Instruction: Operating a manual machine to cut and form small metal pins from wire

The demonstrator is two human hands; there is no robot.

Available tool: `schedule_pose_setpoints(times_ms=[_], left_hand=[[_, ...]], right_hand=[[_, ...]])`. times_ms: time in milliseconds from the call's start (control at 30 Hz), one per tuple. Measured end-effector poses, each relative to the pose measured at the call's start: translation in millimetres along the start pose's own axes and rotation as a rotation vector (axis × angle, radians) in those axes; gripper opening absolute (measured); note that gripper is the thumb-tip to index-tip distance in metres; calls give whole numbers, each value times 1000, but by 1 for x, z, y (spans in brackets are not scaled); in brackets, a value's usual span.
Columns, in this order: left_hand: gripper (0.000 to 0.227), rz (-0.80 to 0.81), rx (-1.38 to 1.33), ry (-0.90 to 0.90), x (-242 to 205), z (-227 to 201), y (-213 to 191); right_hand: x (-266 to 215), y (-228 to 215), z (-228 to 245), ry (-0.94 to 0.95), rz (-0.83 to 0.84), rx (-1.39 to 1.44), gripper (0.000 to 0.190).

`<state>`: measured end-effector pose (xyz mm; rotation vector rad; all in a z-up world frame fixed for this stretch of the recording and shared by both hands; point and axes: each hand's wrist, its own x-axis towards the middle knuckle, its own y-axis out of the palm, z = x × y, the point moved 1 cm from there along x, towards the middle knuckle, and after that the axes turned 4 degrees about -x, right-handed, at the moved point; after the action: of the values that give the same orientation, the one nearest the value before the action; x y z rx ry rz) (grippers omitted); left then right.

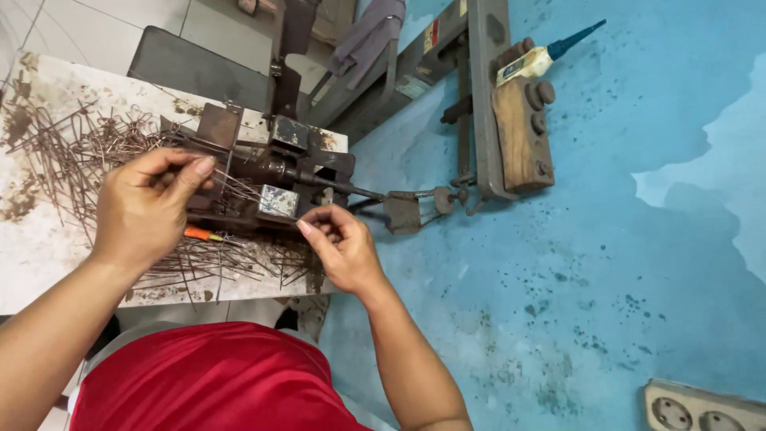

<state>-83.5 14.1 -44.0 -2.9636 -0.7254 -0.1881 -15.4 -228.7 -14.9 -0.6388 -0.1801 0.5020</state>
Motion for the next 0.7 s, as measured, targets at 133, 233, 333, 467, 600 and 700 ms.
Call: schedule_pose_setpoints(times_ms=[133,233,333,467,600,700], left_hand=[[16,12,-33,-5,9,-3,6],[14,11,-41,-1,16,-9,4],[18,16,-63,-95,15,-8,1],[37,-2,222,32,16,9,-5],[52,59,488,204,11,35,-4],[53,121,738,277,8,31,0]], right_hand=[[16,-5,6,19,-54,-61,13],[31,-9,8,-20,-67,-83,16],[43,-10,-3,-18,-7,-135,15],[72,-19,-24,-325,-126,-343,15],[83,-21,-25,-306,-57,-388,18],[89,-10,-21,-298,-3,-414,22]])
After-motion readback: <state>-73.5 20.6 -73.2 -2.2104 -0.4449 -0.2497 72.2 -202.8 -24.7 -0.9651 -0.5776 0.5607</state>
